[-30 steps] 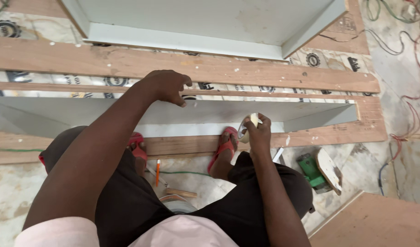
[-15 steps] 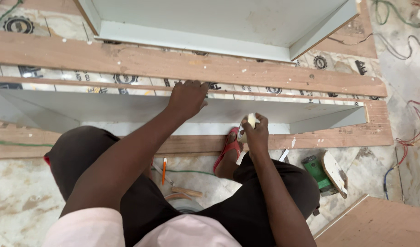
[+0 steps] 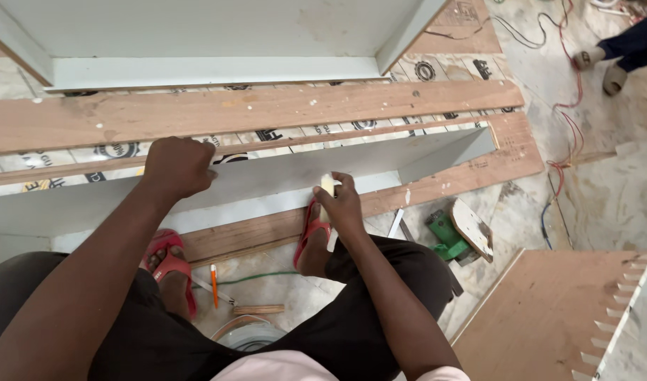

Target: The person sits on the floor and applies masking tape along the edges of a wooden plank resting on a white cabinet frame. They repeatedly pull tape from a roll, press it onto the wood, and smooth it down with their fingers.

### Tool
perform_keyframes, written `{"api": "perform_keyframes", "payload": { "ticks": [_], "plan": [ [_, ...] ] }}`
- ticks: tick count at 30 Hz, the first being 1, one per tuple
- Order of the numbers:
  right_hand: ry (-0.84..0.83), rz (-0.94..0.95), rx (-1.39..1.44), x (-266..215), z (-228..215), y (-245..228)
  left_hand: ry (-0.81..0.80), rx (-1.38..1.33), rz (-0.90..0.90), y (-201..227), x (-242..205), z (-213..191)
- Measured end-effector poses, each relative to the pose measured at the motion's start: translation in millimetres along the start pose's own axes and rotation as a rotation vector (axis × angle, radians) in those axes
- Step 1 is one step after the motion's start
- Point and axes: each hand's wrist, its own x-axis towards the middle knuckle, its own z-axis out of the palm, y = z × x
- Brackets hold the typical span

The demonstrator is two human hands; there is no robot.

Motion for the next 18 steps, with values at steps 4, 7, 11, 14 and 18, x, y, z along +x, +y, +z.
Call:
{"api": "perform_keyframes", "payload": {
  "ticks": [4,7,11,14,18],
  "plan": [
    [-0.022,-0.032,-0.014,0,9,-10,0.005,-0.049,0.022,17,13,3],
    [-0.071,0.007,0.115,1,20,-12,0.058,-0.05,0.087,35,32,16],
    [-0.182,-0.011,0.192,-4,29,-15,0.188,-0.136,0.141,62,52,26],
    [-0.256,-0.028,0.179,-12,37,-19,0.192,-0.185,0.143,82,57,11],
    [-0.306,-0.047,0.139,-20,36,-24,0.231,-0.327,0.232,82,48,-26]
  ]
}}
